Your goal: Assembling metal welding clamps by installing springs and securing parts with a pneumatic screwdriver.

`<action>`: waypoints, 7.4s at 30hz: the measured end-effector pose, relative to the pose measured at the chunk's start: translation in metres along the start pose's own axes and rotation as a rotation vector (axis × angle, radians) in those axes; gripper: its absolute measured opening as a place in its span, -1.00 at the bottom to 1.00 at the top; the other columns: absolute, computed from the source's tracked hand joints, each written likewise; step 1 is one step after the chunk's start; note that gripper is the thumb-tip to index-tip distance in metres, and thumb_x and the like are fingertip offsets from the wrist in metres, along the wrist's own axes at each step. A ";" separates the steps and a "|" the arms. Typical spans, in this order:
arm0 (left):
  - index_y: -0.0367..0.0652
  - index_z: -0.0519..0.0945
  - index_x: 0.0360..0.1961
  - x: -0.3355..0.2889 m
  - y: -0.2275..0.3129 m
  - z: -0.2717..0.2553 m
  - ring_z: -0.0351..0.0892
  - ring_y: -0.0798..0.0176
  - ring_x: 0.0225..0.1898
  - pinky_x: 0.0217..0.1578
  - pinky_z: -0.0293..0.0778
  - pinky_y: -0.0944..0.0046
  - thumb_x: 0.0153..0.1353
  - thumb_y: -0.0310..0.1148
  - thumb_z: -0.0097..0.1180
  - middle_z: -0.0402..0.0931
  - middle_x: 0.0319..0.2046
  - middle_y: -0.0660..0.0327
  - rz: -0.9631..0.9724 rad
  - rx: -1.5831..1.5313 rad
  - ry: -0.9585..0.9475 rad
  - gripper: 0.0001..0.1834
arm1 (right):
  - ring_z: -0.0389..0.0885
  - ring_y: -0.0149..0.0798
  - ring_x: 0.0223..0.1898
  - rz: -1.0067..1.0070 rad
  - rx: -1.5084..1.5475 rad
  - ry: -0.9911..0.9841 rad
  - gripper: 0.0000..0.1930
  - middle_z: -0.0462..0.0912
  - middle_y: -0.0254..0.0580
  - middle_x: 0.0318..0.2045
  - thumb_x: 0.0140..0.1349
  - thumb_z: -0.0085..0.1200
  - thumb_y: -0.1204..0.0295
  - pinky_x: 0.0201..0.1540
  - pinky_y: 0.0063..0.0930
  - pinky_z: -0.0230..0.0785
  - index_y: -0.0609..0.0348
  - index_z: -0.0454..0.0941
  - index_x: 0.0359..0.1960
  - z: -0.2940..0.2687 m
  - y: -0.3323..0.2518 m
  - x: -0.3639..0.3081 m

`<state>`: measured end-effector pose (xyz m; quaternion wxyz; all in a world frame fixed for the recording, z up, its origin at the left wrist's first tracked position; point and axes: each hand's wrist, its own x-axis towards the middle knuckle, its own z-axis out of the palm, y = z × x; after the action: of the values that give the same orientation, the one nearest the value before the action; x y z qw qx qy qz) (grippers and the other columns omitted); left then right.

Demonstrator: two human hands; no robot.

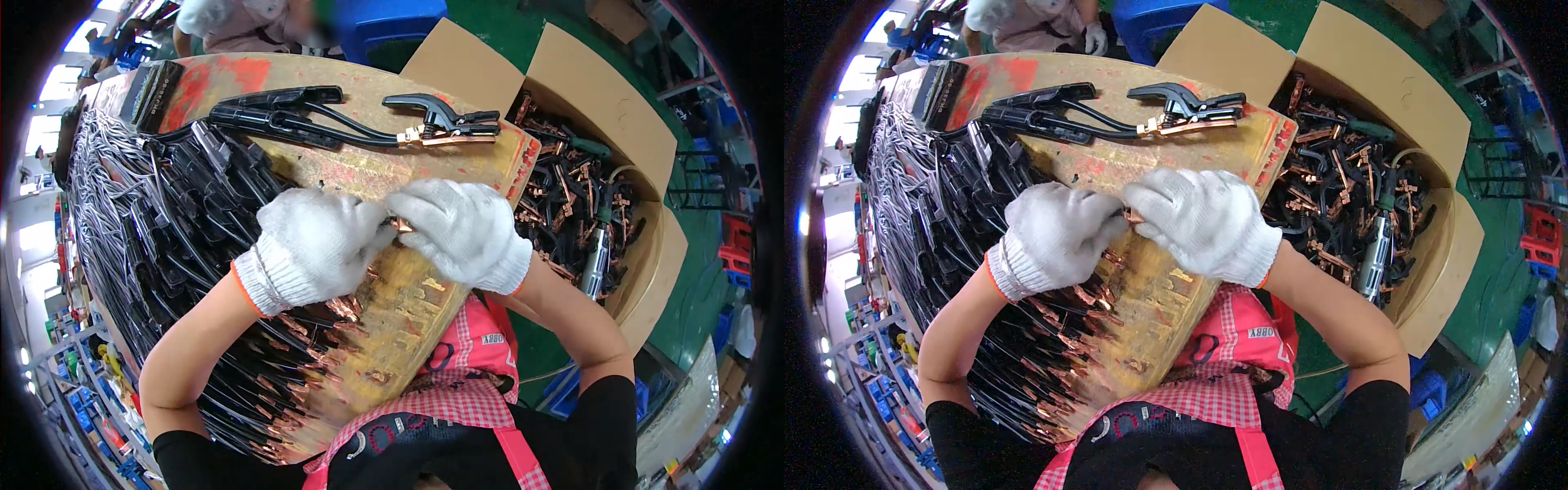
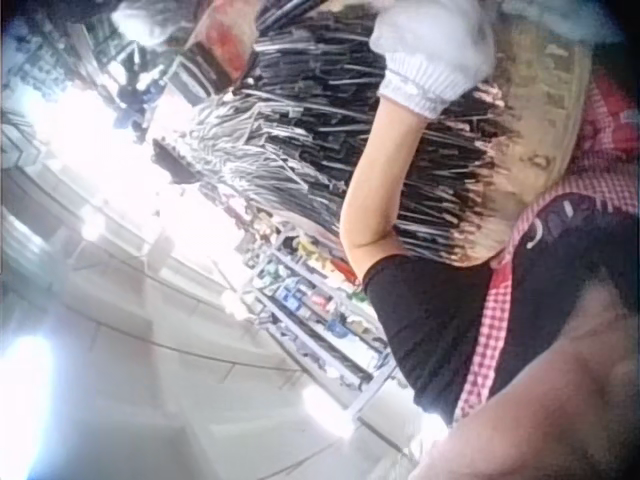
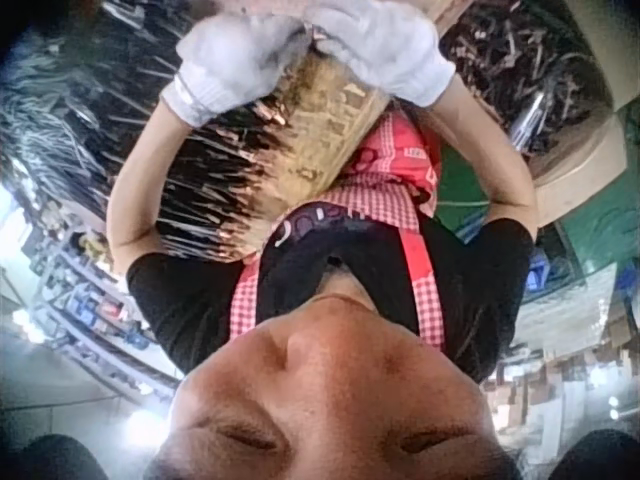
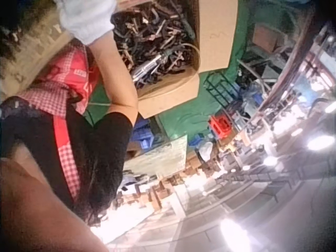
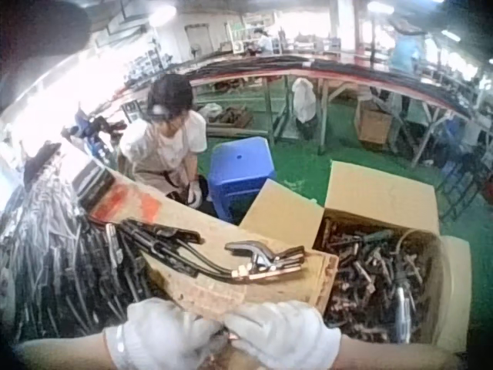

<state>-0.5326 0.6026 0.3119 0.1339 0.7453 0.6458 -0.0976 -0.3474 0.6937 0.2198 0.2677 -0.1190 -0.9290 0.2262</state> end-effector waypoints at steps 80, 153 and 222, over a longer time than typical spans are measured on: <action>-0.05 0.66 -0.33 0.008 -0.012 -0.011 0.63 -0.09 -0.50 -0.47 0.51 -0.04 0.25 -0.20 0.20 0.59 -0.58 0.04 -0.033 -0.044 -0.044 -0.82 | 0.68 -0.18 -0.31 0.033 0.021 0.165 -0.66 0.64 -0.23 -0.23 0.25 0.18 0.17 -0.33 -0.25 0.54 0.02 0.53 -0.03 0.009 0.005 -0.007; 0.05 0.74 -0.15 0.002 0.019 0.036 0.70 -0.01 -0.37 -0.38 0.58 0.05 0.20 -0.04 0.26 0.69 -0.36 0.14 0.031 -0.245 0.391 -0.69 | 0.62 -0.30 -0.49 0.881 1.312 1.010 -0.77 0.60 -0.16 -0.47 0.28 0.14 0.31 -0.48 -0.47 0.51 0.21 0.50 -0.19 -0.109 -0.031 -0.043; 0.06 0.70 -0.07 0.005 0.024 0.020 0.71 -0.03 -0.26 -0.25 0.59 0.01 0.23 0.00 0.22 0.69 -0.31 0.07 -0.027 -0.217 0.167 -0.65 | 0.47 -0.46 -0.64 1.405 0.472 0.640 -0.66 0.52 -0.37 -0.56 0.20 0.32 0.20 -0.59 -0.53 0.37 0.13 0.56 -0.13 -0.090 0.052 -0.165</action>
<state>-0.5079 0.5973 0.2934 0.1582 0.7233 0.6714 0.0337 -0.1554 0.7148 0.1895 0.3343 -0.6744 -0.4431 0.4870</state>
